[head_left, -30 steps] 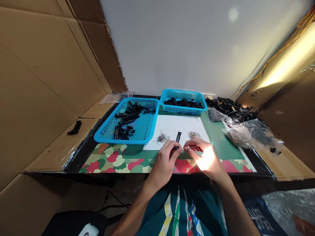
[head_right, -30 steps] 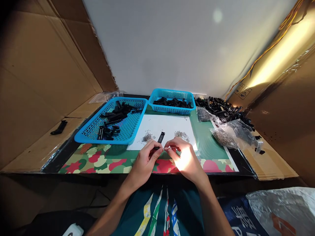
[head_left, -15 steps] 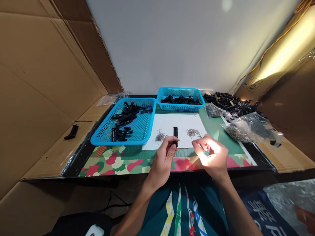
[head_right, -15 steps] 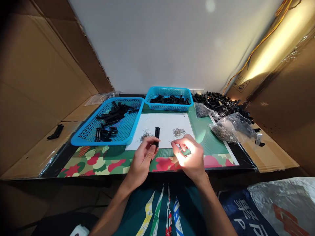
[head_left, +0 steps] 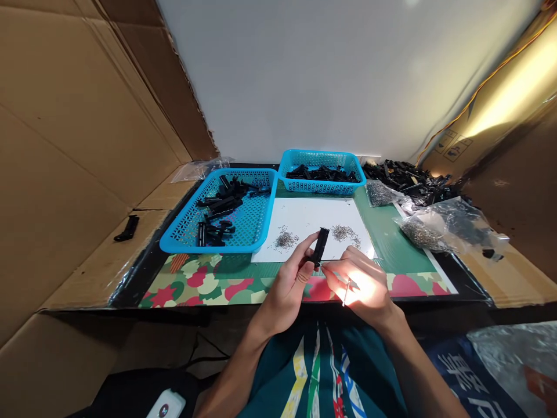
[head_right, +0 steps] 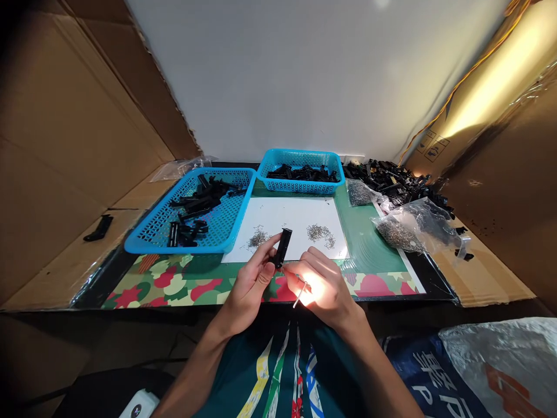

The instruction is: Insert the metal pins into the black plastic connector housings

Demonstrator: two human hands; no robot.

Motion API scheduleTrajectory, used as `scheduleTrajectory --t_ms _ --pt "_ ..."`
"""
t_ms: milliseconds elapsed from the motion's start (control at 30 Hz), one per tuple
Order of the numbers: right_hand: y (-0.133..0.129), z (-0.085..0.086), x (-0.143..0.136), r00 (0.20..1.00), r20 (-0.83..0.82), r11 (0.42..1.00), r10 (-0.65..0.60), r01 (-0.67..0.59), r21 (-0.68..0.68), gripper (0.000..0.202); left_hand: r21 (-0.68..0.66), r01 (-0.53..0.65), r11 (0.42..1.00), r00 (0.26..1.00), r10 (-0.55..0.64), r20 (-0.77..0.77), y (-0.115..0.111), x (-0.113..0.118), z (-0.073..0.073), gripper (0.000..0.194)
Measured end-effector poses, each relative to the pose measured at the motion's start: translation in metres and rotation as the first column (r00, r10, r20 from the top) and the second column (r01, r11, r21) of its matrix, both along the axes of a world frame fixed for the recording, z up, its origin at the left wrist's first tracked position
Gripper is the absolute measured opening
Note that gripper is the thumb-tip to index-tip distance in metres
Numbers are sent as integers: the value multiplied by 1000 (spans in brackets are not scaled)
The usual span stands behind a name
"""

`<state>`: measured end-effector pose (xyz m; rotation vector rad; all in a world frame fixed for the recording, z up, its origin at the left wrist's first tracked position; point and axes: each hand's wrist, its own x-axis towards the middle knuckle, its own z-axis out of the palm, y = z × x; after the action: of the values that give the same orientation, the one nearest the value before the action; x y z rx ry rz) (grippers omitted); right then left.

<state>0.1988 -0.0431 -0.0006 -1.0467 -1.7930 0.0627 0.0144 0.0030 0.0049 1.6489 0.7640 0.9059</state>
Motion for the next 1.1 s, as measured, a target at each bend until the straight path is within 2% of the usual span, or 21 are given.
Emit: scheduleTrajectory --t_ms 100,267,533,667,800,900,1100 --pt "-1 1 2 998 57 1000 -15 16 -10 20 41 -11 999 1000 12 -25 -1 1 3 51" --pt "-1 5 6 994 109 999 29 -26 -29 19 107 -4 994 1000 6 -23 -1 2 6 47" --pt "0 11 4 994 97 999 49 -48 -19 23 99 44 994 999 -42 -24 -1 2 8 45" --pt "3 14 8 996 44 992 84 -79 -95 23 78 79 994 997 -77 -21 0 2 8 46" --pt "8 11 10 985 -89 966 146 -161 -204 17 2 110 994 994 -110 -2 0 1 8 48" --pt "10 6 9 981 -155 961 120 -154 -228 12 -94 136 986 990 -132 49 1 0 9 49" --pt "3 2 14 991 -88 980 103 -116 -164 18 -363 261 894 943 -157 293 5 0 11 55"
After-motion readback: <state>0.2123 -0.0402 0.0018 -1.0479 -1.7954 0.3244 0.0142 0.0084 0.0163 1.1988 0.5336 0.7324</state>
